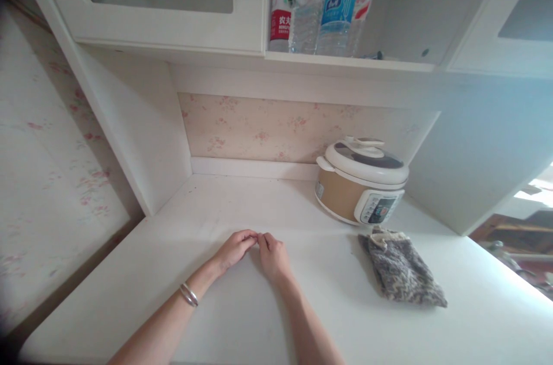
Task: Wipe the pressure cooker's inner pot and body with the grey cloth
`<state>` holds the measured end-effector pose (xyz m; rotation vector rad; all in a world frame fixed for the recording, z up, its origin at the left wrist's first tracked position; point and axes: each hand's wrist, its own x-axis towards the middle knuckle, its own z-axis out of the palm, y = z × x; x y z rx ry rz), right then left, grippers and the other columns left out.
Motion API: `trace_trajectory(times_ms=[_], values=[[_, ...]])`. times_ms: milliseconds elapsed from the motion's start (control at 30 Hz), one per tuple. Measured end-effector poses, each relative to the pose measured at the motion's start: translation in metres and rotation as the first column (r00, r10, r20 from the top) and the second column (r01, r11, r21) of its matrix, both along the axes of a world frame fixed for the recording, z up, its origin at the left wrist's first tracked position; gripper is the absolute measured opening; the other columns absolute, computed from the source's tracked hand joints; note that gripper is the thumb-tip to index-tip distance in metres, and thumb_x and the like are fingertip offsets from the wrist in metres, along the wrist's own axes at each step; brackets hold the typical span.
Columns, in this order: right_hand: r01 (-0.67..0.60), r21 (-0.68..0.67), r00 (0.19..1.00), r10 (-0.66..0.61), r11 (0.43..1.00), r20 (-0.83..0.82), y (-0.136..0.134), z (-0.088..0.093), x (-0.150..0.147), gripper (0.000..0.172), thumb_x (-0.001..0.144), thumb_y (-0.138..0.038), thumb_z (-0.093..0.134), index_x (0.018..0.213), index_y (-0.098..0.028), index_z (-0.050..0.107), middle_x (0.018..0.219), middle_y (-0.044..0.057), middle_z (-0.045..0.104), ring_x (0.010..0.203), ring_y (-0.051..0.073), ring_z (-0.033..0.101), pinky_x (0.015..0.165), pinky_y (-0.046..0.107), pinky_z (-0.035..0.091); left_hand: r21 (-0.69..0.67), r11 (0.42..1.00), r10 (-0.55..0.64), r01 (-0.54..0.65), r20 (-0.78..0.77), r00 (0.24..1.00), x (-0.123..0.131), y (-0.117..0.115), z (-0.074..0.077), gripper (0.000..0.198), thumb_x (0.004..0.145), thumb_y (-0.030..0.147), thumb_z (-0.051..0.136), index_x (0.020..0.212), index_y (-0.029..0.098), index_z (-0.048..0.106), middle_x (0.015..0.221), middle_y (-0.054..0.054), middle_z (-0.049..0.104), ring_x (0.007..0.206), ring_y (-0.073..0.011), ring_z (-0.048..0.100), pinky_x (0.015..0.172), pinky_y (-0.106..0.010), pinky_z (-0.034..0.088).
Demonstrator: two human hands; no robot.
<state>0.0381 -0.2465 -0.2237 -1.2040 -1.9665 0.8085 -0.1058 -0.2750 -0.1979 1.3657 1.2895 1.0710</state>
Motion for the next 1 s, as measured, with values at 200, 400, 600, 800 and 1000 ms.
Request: trace_trajectory(times_ms=[200,400,600,800,1000], values=[[0.009,-0.009,1.000,-0.009,1.000,-0.004,0.0000,0.0002,-0.0003,0.038,0.095,-0.043,0.034,0.072,-0.021,0.055,0.064,0.000,0.058,0.059,0.013,0.051,0.057,0.023,0.030,0.002,1.000,-0.006,0.006,-0.003,1.000,-0.0002,0.0007,-0.0010,0.030,0.081,0.030,0.051,0.099,0.015,0.070,0.102,-0.006,0.071,0.099,-0.0199,0.061,0.090,-0.029,0.042],[0.005,-0.010,1.000,-0.005,1.000,0.002,-0.0009,0.0006,-0.0005,0.038,0.095,-0.042,0.034,0.073,-0.021,0.056,0.064,0.000,0.059,0.059,0.013,0.051,0.057,0.023,0.030,0.012,1.000,0.007,-0.007,-0.024,1.000,0.0002,0.0016,-0.0011,0.030,0.080,0.032,0.051,0.095,0.015,0.071,0.097,-0.006,0.072,0.096,-0.0201,0.061,0.089,-0.030,0.042],[0.004,0.001,1.000,-0.004,1.000,0.000,-0.0009,-0.0005,-0.0002,0.037,0.095,-0.041,0.035,0.073,-0.021,0.056,0.064,0.000,0.059,0.058,0.013,0.052,0.057,0.023,0.031,0.025,1.000,-0.001,0.001,-0.024,1.000,0.0000,0.0016,-0.0015,0.030,0.081,0.030,0.050,0.094,0.015,0.071,0.097,-0.005,0.072,0.096,-0.0197,0.061,0.089,-0.029,0.042],[0.019,-0.022,1.000,-0.019,1.000,0.000,-0.0010,0.0015,-0.0002,0.038,0.095,-0.043,0.034,0.071,-0.021,0.055,0.062,0.000,0.057,0.057,0.013,0.050,0.056,0.023,0.031,0.027,1.000,-0.001,0.001,-0.027,1.000,-0.0013,0.0031,-0.0046,0.031,0.081,0.032,0.050,0.098,0.016,0.071,0.100,-0.005,0.071,0.098,-0.0200,0.061,0.090,-0.030,0.041],[0.027,-0.107,0.993,-0.039,0.994,-0.109,0.0018,0.0011,0.0005,0.045,0.093,-0.052,0.033,0.067,-0.021,0.052,0.057,-0.002,0.051,0.055,0.013,0.047,0.054,0.023,0.031,0.031,0.999,-0.022,0.023,-0.035,0.999,0.0001,0.0014,0.0019,0.031,0.081,0.032,0.050,0.097,0.016,0.071,0.101,-0.005,0.071,0.098,-0.0199,0.061,0.091,-0.029,0.041]])
